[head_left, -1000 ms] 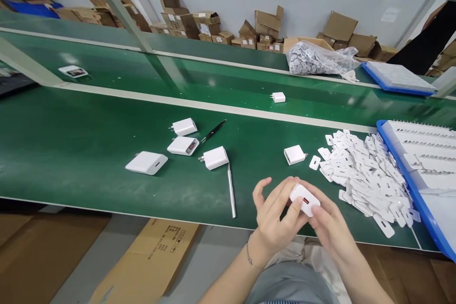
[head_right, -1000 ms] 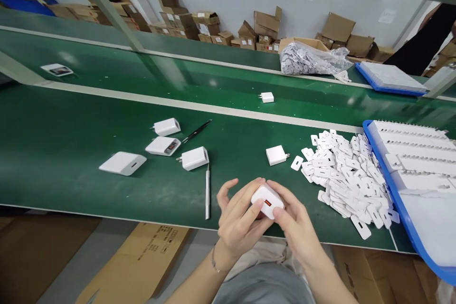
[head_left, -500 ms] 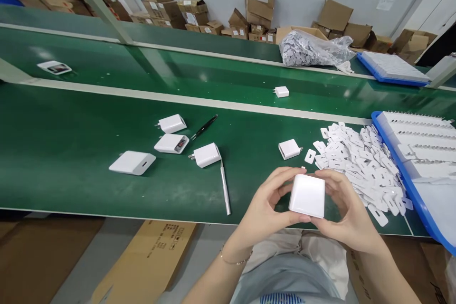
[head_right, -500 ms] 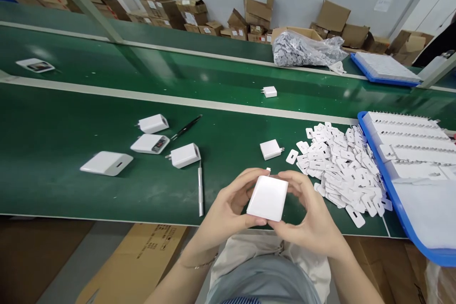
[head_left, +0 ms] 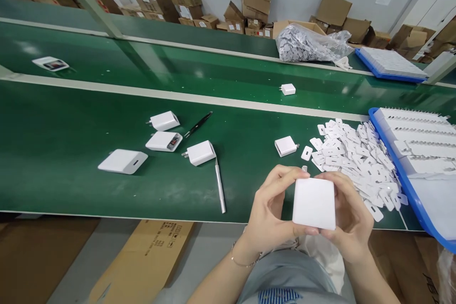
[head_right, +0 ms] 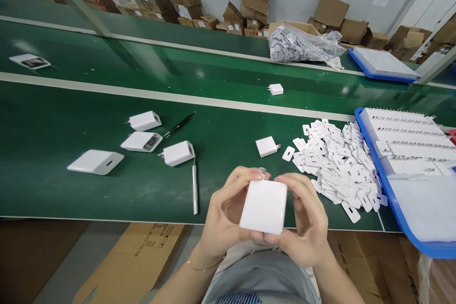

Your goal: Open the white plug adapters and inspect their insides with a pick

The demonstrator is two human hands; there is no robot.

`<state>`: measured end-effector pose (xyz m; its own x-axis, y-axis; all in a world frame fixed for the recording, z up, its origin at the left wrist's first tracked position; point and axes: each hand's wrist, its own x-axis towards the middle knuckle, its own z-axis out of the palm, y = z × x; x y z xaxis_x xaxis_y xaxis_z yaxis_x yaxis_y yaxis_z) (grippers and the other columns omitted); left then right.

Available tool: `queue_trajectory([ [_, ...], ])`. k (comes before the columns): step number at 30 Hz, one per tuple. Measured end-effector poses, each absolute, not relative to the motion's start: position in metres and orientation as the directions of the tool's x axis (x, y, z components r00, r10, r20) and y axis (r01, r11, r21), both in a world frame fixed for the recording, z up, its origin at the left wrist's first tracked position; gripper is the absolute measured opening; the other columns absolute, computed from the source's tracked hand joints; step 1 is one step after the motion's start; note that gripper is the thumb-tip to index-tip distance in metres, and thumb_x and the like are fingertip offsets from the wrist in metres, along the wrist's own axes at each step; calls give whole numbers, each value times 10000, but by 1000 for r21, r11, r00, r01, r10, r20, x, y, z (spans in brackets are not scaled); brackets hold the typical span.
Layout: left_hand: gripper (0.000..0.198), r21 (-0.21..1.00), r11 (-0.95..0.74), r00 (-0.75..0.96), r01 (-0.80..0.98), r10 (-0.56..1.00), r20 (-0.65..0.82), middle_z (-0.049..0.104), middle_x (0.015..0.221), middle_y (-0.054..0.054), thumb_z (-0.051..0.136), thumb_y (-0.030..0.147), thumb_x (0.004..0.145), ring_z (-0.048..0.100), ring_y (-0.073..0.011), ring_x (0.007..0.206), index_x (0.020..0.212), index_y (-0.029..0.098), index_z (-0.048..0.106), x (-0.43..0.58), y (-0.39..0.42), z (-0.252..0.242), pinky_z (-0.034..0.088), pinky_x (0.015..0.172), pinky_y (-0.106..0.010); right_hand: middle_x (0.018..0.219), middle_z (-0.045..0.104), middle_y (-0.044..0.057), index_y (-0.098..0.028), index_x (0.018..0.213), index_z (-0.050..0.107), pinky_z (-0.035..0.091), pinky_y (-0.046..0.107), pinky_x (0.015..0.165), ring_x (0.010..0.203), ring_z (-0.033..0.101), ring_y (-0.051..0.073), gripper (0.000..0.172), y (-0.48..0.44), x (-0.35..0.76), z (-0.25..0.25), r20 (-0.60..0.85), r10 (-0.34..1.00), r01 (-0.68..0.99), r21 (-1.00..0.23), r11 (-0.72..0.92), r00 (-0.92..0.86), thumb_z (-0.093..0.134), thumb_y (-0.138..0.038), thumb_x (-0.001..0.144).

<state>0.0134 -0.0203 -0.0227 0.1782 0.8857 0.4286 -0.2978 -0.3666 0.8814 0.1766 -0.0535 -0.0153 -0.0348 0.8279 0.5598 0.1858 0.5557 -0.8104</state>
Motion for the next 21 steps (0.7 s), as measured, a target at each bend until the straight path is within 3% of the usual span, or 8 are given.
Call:
queue_trajectory([
  [3, 651, 888, -310, 175, -340, 907, 383, 656, 1037, -89, 927, 559, 615, 655, -262, 973, 1183, 281, 770, 18, -23, -21, 576, 838, -368, 1146, 637, 123, -285, 1356, 634, 569, 400, 770, 1071, 612, 310, 508, -54, 175, -16, 590, 807, 191, -795, 575, 29, 715, -497, 902],
  [7, 636, 912, -231, 167, -338, 939, 300, 663, 1095, -93, 931, 514, 636, 645, -282, 1060, 1203, 280, 763, 24, -21, -25, 556, 916, -387, 1085, 649, 86, -312, 1285, 689, 549, 348, 758, 1010, 612, 263, 470, -47, 178, -20, 532, 841, 99, -846, 524, 96, 753, -513, 865],
  [11, 610, 939, -280, 218, -199, 921, 322, 669, 1103, -102, 874, 543, 713, 661, -282, 1039, 1244, 279, 733, 27, -18, -26, 578, 889, -391, 1124, 680, 87, -311, 1273, 691, 574, 365, 835, 1001, 662, 261, 545, -44, 193, -27, 285, 959, -113, -953, 283, -2, 763, -601, 817],
  [15, 605, 857, -506, 550, 98, 745, 377, 686, 1131, -100, 845, 469, 778, 690, -293, 1051, 1342, 351, 660, 33, -13, -8, 610, 882, -397, 1002, 744, 87, -273, 1188, 750, 601, 366, 747, 848, 712, 248, 608, -62, 226, -41, 16, 994, -202, -979, -7, -112, 738, -711, 766],
  [18, 769, 661, -718, 753, 218, 554, 353, 652, 1339, -142, 817, 502, 794, 684, -332, 1151, 1488, 363, 516, 39, 10, 14, 636, 852, -393, 970, 760, 93, -248, 1041, 771, 621, 383, 694, 826, 735, 276, 529, -86, 275, -42, 5, 979, -64, -998, 18, 202, 848, -625, 678],
  [21, 569, 462, -835, 785, 297, 489, 380, 638, 1391, -138, 684, 542, 896, 681, -330, 1182, 1414, 324, 596, 47, 71, 35, 626, 886, -392, 1189, 723, 106, -283, 1158, 696, 617, 417, 842, 1059, 715, 302, 458, -102, 355, -25, 134, 756, 127, -990, 68, 640, 855, -423, 753],
])
